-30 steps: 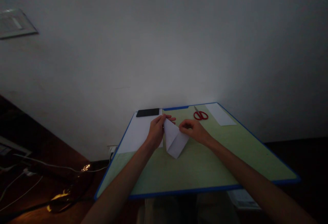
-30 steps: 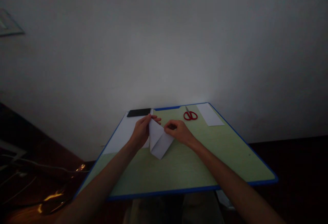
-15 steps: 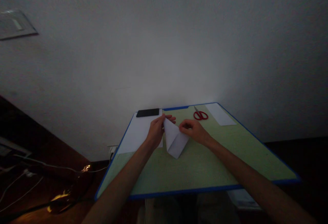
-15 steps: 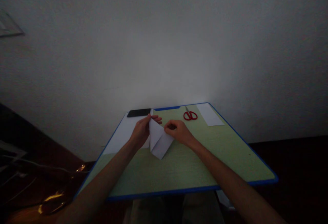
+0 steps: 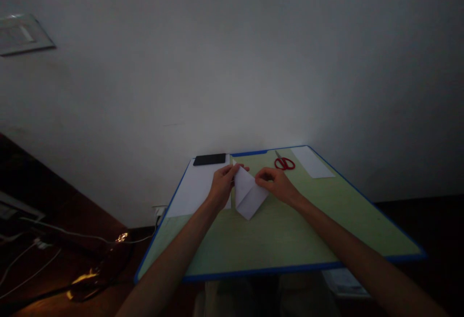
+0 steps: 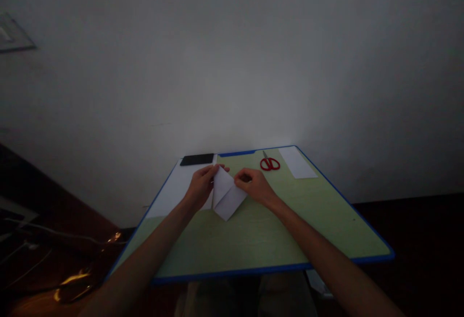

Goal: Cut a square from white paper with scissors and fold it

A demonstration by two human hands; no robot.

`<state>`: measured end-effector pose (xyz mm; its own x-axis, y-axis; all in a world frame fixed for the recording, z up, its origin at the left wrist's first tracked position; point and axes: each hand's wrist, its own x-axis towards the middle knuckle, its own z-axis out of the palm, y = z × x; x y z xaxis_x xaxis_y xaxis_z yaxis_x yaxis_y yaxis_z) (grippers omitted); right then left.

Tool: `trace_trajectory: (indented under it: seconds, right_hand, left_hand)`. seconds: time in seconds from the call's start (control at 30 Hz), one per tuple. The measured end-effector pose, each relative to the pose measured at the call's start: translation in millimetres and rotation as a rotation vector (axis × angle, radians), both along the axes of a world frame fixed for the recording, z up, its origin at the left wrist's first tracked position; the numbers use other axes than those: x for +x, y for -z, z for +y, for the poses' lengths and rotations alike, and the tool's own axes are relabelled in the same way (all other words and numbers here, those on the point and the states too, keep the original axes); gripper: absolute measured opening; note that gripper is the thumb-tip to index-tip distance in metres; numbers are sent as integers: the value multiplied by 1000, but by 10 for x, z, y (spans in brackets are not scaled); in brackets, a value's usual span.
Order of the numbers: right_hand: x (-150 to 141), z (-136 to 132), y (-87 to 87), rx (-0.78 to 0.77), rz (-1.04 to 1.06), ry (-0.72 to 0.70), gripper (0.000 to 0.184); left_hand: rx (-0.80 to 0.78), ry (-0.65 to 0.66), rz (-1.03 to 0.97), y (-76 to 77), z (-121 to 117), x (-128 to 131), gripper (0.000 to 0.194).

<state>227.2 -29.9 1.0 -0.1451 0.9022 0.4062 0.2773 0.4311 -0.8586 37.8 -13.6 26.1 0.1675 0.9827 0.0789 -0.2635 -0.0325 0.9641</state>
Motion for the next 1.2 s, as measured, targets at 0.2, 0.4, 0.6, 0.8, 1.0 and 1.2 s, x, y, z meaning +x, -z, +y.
trace_trajectory:
  seconds: [0.2,0.4,0.6,0.8,1.0,1.2]
  right_hand:
    - [-6,-8,-6,3,0,-6,12]
    - [-10,-13,-14,12,-7,-14,13]
    - [-1,8,1,22,38,51,15]
    - [14,19,-10,42,79,99,14]
    - [-9,18,-16,28,97,99,15]
    - [0,27,-4,28,153,79,21]
  left_hand:
    - [-6,-8,-29,-2,-9,6,33]
    - [22,51,-99,20,8,2,36]
    - [20,20,84,47,19,-4,40]
    - [44,71,152,82,35,-21,37]
    - [59,54,117,103,51,-34,36]
    - [90,97,95,116,48,-35,42]
